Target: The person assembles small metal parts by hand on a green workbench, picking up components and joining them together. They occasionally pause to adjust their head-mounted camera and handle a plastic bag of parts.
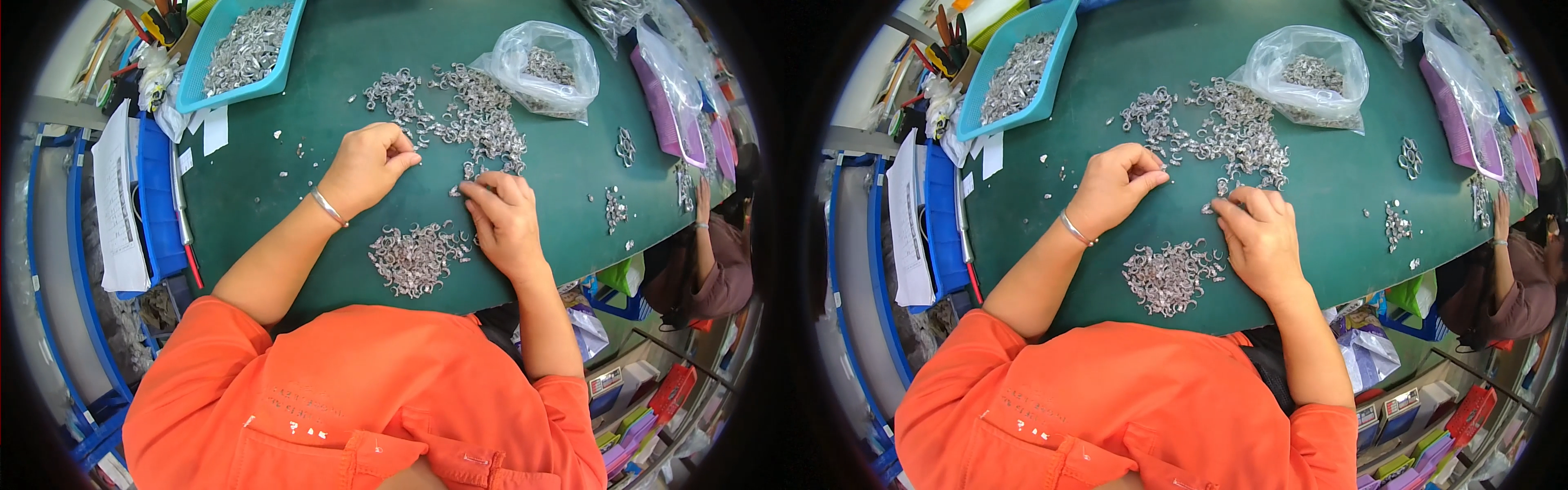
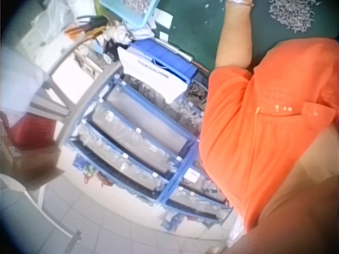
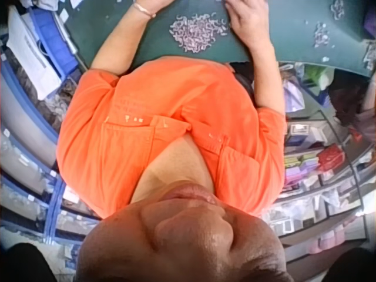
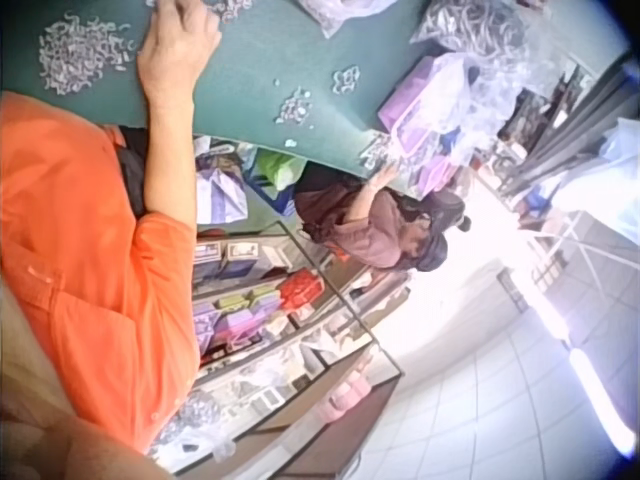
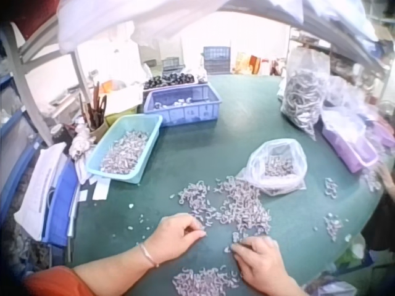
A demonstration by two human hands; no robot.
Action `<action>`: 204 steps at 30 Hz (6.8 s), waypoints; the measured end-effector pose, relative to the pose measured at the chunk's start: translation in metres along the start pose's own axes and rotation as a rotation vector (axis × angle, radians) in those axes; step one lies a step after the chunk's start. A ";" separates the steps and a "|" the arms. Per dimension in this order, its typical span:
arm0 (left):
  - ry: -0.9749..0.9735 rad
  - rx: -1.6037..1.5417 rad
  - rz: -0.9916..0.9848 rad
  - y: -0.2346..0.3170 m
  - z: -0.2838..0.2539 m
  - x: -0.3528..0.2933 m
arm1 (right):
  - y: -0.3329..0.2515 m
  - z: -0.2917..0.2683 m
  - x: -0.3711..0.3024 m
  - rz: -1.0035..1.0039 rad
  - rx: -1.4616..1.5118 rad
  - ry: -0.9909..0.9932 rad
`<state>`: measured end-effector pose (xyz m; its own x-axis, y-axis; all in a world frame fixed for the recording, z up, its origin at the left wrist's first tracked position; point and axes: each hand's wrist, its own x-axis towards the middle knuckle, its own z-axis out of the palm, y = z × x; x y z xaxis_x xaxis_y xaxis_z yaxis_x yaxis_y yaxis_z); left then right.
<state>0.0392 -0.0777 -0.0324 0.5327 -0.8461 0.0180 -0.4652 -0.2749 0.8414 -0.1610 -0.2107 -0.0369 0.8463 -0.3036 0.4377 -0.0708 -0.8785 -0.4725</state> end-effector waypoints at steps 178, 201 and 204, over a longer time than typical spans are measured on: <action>-0.107 -0.081 0.423 0.022 0.044 0.004 | 0.012 -0.012 -0.015 0.361 0.248 0.235; -0.452 0.033 0.523 0.027 0.037 -0.017 | 0.028 -0.014 -0.010 0.236 -0.108 0.155; -0.320 -0.036 0.518 0.023 0.037 -0.021 | 0.021 -0.011 -0.011 0.232 0.079 0.134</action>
<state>-0.0086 -0.0834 -0.0336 0.0021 -0.9625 0.2714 -0.5795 0.2200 0.7847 -0.1779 -0.2297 -0.0435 0.7348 -0.5437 0.4055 -0.2083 -0.7499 -0.6279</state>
